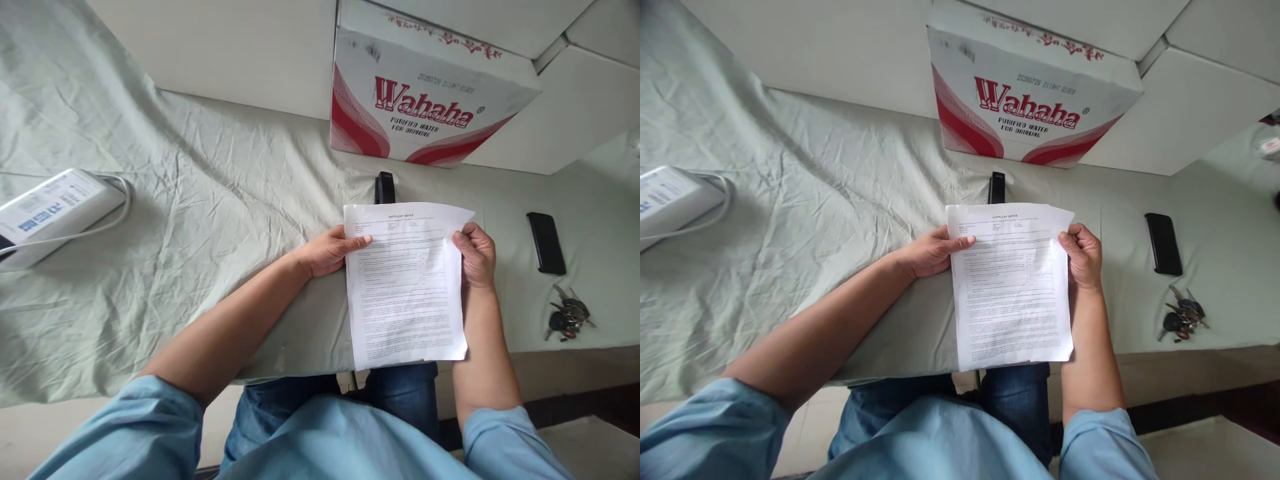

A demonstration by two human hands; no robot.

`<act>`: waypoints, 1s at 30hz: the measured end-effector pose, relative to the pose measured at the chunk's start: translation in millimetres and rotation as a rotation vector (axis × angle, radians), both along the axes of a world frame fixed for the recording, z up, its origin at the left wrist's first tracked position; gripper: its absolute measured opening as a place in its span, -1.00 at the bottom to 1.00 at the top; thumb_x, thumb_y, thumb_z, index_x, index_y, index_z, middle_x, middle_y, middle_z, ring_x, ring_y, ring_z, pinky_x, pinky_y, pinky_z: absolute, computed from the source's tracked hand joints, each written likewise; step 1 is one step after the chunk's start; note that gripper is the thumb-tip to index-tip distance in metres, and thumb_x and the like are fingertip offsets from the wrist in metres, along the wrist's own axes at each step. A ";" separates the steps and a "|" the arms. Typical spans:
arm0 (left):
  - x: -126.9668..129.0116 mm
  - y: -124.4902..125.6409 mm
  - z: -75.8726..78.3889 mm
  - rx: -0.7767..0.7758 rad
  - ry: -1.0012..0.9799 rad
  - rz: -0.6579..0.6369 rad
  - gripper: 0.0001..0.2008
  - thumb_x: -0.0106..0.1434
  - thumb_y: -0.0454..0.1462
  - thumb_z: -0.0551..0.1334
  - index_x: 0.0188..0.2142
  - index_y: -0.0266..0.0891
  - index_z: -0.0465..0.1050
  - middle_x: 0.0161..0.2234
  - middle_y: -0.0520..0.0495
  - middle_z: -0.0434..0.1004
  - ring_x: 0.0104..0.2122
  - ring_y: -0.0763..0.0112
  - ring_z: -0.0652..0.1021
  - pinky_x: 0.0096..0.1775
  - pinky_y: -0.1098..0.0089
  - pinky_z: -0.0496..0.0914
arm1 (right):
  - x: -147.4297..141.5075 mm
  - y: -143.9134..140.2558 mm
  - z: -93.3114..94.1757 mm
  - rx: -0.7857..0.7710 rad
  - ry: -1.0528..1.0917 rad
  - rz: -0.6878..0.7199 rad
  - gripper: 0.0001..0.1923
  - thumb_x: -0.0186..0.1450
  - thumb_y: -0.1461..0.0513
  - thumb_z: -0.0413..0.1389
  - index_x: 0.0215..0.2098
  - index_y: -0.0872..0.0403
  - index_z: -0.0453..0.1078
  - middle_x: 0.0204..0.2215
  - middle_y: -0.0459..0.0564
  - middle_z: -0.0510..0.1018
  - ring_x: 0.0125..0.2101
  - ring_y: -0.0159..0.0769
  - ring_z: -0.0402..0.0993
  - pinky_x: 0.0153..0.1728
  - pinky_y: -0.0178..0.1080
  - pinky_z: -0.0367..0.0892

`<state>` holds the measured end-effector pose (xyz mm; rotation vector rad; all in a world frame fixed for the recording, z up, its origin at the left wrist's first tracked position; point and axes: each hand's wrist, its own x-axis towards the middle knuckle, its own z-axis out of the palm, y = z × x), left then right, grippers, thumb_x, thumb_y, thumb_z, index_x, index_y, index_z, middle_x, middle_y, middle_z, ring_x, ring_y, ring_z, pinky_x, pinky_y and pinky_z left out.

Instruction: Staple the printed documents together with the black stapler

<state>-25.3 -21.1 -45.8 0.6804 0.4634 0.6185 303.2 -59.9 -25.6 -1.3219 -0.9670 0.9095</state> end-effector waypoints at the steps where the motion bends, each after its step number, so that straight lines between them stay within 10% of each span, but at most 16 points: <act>1: 0.1 -0.2 0.1 0.000 0.003 0.000 -0.59 0.31 -0.06 0.61 -0.01 -0.29 0.74 0.05 -0.34 0.80 0.14 -0.07 0.74 0.35 -0.11 0.48 | -0.3 -0.2 0.0 0.003 -0.004 0.002 -0.48 0.03 -0.09 0.63 -0.41 -0.06 0.46 -0.58 -0.26 0.44 -0.59 -0.41 0.29 -0.50 -0.27 0.29; 22: 2.9 -1.5 -3.6 -0.032 -0.001 0.062 -0.58 0.29 -0.04 0.62 -0.02 -0.29 0.75 0.03 -0.32 0.81 0.11 -0.05 0.76 0.35 -0.11 0.50 | -3.6 2.4 -11.1 0.014 -0.054 0.033 -0.53 0.14 -0.10 0.59 -0.37 -0.07 0.49 -0.53 -0.26 0.47 -0.54 -0.38 0.38 -0.39 -0.24 0.42; 30: 5.0 -0.4 -4.0 -0.062 -0.049 0.124 -0.61 0.31 -0.04 0.60 -0.06 -0.28 0.74 0.03 -0.31 0.81 0.18 -0.10 0.73 0.39 -0.12 0.49 | 9.6 -0.2 2.0 -0.081 -0.019 0.209 -0.27 0.15 -0.25 0.53 0.16 -0.17 0.60 -0.02 -0.05 0.76 0.02 -0.06 0.71 0.05 -0.03 0.63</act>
